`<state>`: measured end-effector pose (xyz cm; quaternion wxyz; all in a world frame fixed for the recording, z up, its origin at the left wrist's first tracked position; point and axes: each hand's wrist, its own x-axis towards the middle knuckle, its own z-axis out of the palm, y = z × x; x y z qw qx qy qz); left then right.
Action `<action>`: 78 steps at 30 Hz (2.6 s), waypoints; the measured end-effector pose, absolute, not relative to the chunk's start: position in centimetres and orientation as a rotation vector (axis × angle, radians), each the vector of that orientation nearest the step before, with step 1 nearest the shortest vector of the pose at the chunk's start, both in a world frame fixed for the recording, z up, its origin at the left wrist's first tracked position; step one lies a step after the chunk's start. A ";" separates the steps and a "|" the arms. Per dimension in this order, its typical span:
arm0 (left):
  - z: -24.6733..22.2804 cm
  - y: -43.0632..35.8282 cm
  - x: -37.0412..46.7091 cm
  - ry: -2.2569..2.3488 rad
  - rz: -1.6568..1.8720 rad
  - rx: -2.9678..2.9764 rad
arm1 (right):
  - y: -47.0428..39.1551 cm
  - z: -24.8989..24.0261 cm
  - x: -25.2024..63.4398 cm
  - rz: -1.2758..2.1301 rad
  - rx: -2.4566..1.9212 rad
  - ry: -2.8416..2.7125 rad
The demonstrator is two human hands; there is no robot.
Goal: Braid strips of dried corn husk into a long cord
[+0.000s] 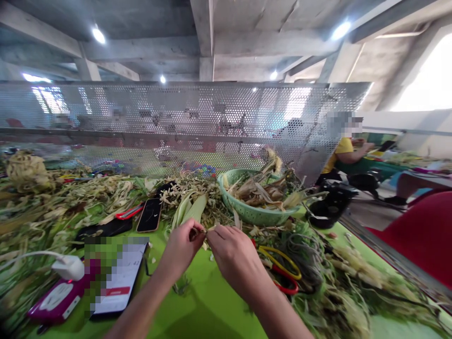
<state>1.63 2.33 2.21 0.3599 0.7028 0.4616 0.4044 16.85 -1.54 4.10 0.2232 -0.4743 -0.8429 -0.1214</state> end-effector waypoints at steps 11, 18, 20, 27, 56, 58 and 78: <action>2.4 1.8 1.3 1.040 0.887 2.109 | -1.3 4.7 18.1 -0.059 -1.239 -2.303; 3.3 1.4 0.9 0.540 0.784 1.361 | -0.3 4.9 20.1 0.602 -1.257 -1.842; 3.3 1.4 1.0 0.528 0.872 1.232 | -0.3 4.8 19.8 0.628 -1.280 -1.814; 2.2 2.7 1.3 0.705 1.108 1.051 | -1.1 4.6 17.7 0.211 -1.307 -2.094; 1.6 2.4 1.1 0.979 0.807 1.952 | -1.4 5.0 18.2 -0.039 -1.260 -2.339; 1.7 2.4 1.0 0.842 0.705 1.837 | -1.0 5.2 19.1 0.184 -1.296 -2.248; 1.3 1.2 3.1 1.192 1.355 1.735 | -1.7 3.2 15.9 -0.218 -1.413 -2.057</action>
